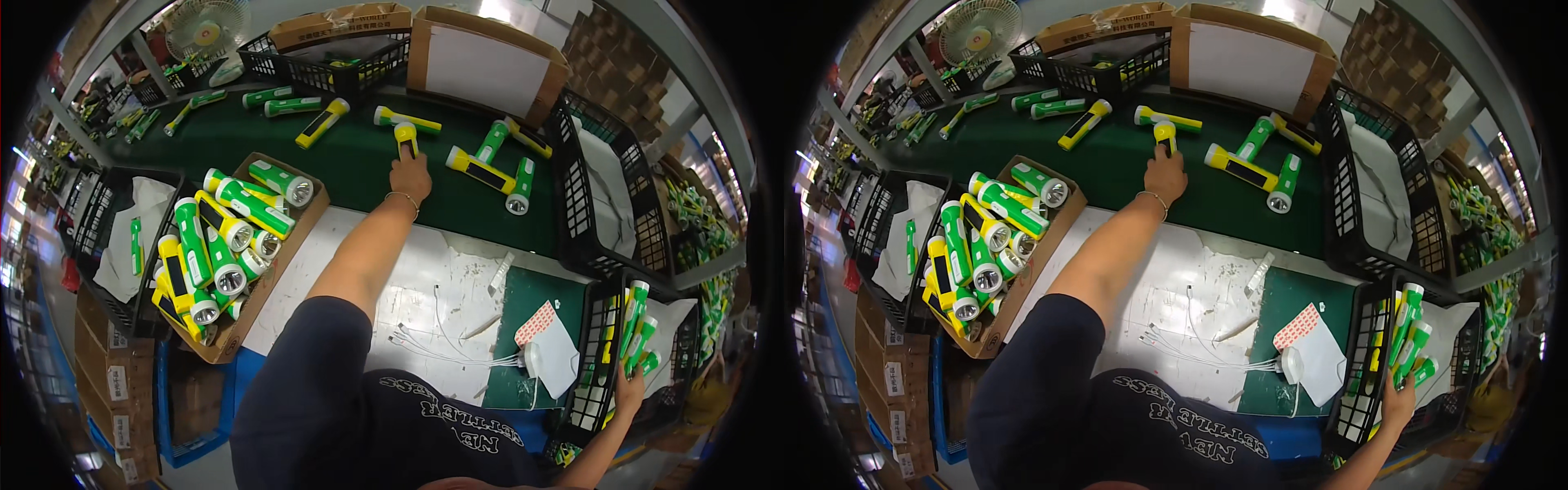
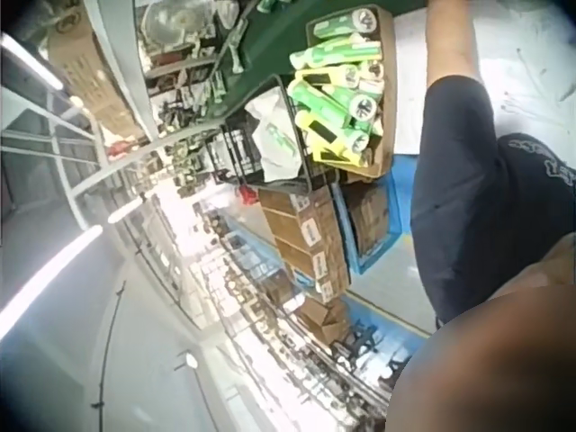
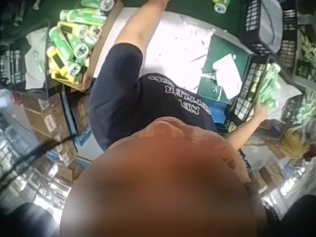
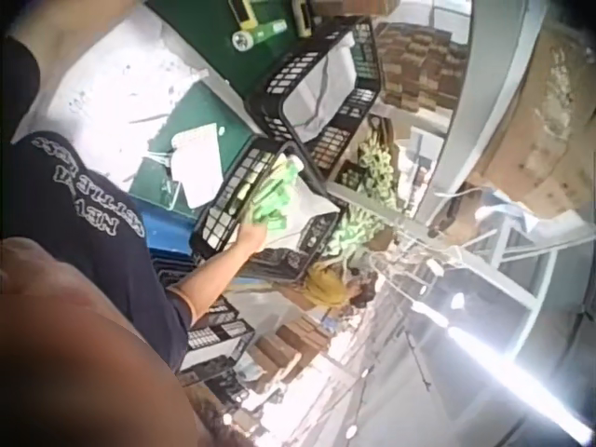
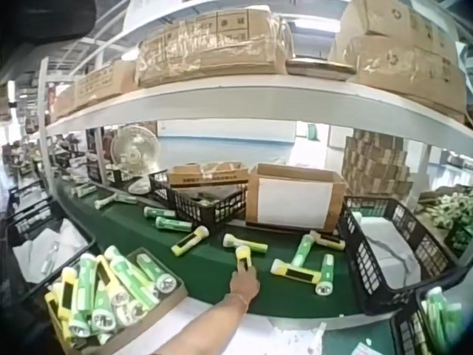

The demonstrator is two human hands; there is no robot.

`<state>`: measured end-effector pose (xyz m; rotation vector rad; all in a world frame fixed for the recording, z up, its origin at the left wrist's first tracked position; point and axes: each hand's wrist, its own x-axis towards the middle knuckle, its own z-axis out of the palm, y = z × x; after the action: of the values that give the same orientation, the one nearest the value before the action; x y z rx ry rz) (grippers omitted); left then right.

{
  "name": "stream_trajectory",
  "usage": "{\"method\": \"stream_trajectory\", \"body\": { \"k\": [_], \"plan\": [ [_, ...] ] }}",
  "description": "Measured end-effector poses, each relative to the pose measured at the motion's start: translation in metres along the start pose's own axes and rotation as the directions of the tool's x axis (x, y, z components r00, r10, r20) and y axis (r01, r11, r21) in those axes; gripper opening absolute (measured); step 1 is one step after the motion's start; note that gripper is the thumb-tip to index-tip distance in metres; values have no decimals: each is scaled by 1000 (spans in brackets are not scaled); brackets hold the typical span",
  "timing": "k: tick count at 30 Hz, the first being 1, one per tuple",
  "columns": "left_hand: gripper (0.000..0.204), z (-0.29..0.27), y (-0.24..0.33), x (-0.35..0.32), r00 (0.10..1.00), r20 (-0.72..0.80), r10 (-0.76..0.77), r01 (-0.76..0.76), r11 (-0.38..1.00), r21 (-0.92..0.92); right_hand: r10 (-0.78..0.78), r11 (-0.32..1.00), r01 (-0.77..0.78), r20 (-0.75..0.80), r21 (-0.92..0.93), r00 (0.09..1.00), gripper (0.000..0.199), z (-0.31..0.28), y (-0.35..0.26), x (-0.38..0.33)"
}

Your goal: Inspecting and sorting flashlights on an assembly line.

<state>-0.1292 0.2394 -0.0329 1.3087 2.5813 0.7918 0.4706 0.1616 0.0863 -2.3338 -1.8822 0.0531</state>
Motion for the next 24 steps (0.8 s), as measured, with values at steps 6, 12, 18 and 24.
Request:
{"method": "stream_trajectory", "body": {
  "k": [6, 12, 18, 24],
  "plan": [
    [68, -54, -21, -42, 910, 414, 7, 409, -173, -896, -173, 914, 292, -379, 283, 909, 45, -15, -35, -20],
    [48, -84, 1, -144, 752, 503, 425, 651, -364, -666, -275, 640, 411, -306, 649, 911, 30, 14, -139, -53],
    [49, -82, 18, -193, 655, 688, 313, 751, -169, -638, -656, 505, 588, -163, 632, 737, 31, 46, -216, -108],
    [46, -70, 17, -219, 684, 708, 175, 723, -42, -689, -779, 465, 613, -34, 639, 626, 31, 55, -235, -136]
  ]
}}
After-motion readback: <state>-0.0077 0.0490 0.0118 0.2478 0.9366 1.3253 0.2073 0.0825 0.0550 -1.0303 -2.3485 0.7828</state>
